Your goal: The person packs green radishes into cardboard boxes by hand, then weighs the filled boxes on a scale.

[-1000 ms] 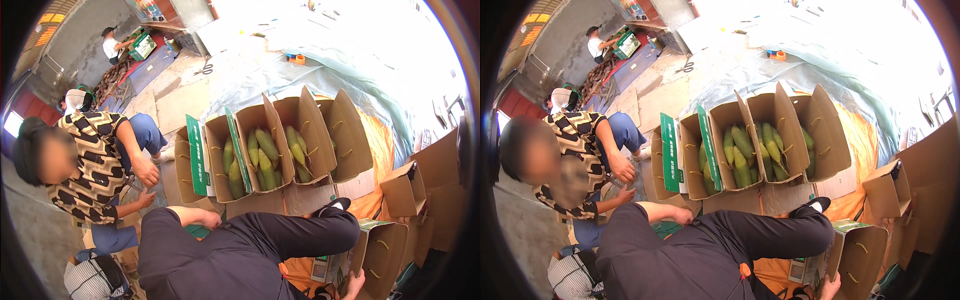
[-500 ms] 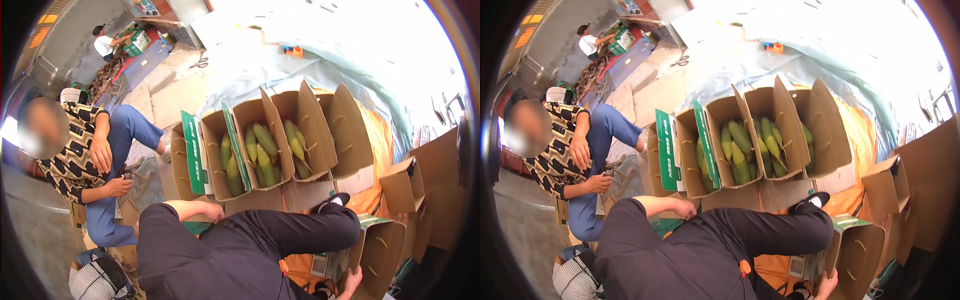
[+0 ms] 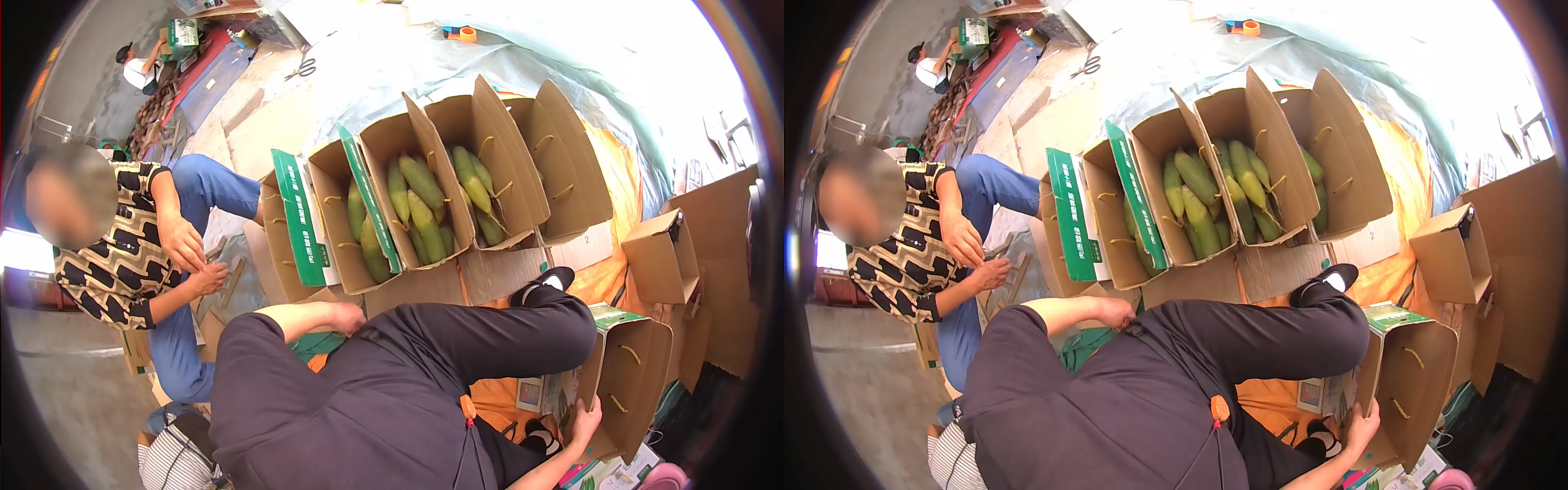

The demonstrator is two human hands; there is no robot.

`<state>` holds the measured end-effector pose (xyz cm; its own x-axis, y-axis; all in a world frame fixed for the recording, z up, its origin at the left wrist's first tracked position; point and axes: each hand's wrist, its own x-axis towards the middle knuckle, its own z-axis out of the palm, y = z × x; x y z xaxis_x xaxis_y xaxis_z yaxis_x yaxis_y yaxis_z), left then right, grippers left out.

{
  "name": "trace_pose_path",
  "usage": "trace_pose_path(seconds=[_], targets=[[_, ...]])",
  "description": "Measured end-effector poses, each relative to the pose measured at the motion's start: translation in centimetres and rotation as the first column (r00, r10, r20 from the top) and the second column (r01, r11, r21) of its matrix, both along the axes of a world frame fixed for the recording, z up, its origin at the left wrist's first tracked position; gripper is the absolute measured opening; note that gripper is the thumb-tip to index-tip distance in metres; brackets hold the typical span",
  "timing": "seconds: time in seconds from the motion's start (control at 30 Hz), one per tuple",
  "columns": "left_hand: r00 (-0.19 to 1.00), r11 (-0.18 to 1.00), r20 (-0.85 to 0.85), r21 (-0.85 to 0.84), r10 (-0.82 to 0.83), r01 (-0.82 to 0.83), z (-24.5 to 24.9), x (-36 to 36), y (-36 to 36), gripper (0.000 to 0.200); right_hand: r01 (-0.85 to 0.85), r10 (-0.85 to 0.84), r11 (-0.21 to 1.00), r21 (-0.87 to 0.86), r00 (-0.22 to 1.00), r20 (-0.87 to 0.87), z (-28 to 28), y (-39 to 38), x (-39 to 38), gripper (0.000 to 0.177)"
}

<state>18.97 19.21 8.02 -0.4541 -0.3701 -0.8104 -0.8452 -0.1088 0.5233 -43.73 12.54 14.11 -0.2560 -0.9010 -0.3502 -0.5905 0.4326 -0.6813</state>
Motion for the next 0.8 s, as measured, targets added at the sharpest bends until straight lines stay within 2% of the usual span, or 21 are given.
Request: trace_pose_path(seconds=[0.1, 0.2, 0.23, 0.4, 0.5, 0.57, 0.6, 0.67, 0.7, 0.77, 0.8], targets=[[1.000, 1.000, 0.007, -0.002, 0.011, -0.011, -0.5, 0.0, 0.3, 0.019, 0.038, -0.039, 0.999, 0.023, 0.998, 0.050, 0.5, 0.1, 0.4, 0.036], [0.999, 1.000, 0.045, 0.002, 0.027, -0.027, 0.5, -0.4, 0.0, 0.021, -0.033, 0.033, 0.999, -0.023, 0.999, -0.007, -0.5, 0.0, -0.2, 0.037], [0.998, 1.000, 0.055, -0.008, -0.010, 0.010, 0.0, -0.3, 0.1, 0.024, -0.020, 0.020, 1.000, 0.001, 1.000, -0.011, -0.4, 0.0, -0.2, 0.037], [0.999, 1.000, 0.041, -0.007, 0.029, -0.029, -0.6, -0.1, 0.1, 0.026, 0.010, -0.010, 0.999, 0.031, 1.000, -0.011, -0.6, 0.1, -0.5, 0.038], [0.996, 1.000, 0.081, -0.014, -0.024, 0.025, -1.3, -0.4, -0.1, 0.024, 0.023, -0.024, 0.998, 0.053, 1.000, 0.009, -0.9, 0.0, -0.9, 0.038], [0.975, 0.976, 0.105, -0.118, 0.197, -0.185, -0.5, -1.4, -1.6, 0.027, 0.018, -0.019, 1.000, 0.023, 1.000, 0.021, -1.8, 0.4, -1.5, 0.038], [0.981, 0.981, 0.089, -0.106, 0.175, -0.165, 0.0, -2.2, -2.5, 0.027, -0.007, 0.008, 1.000, -0.019, 0.999, 0.042, -1.8, 0.5, -1.8, 0.038], [0.935, 0.924, 0.073, -0.202, 0.346, -0.326, 0.9, -3.4, -4.0, 0.030, 0.018, -0.018, 1.000, 0.007, 1.000, 0.009, -1.1, 0.5, -1.3, 0.038], [0.939, 0.928, 0.068, -0.195, 0.336, -0.318, 0.8, -3.9, -4.4, 0.030, 0.023, -0.022, 0.999, 0.022, 1.000, -0.007, -0.9, 0.3, -0.9, 0.038], [0.805, 0.794, -0.123, -0.136, 0.581, -0.593, 0.4, -5.0, -5.6, 0.034, 0.017, -0.017, 1.000, 0.019, 1.000, -0.024, -0.7, 0.3, -0.8, 0.038], [0.809, 0.799, -0.125, -0.130, 0.574, -0.587, 0.6, -5.7, -6.2, 0.034, -0.002, 0.002, 1.000, 0.013, 0.999, -0.035, -0.5, 0.4, -0.7, 0.038]])
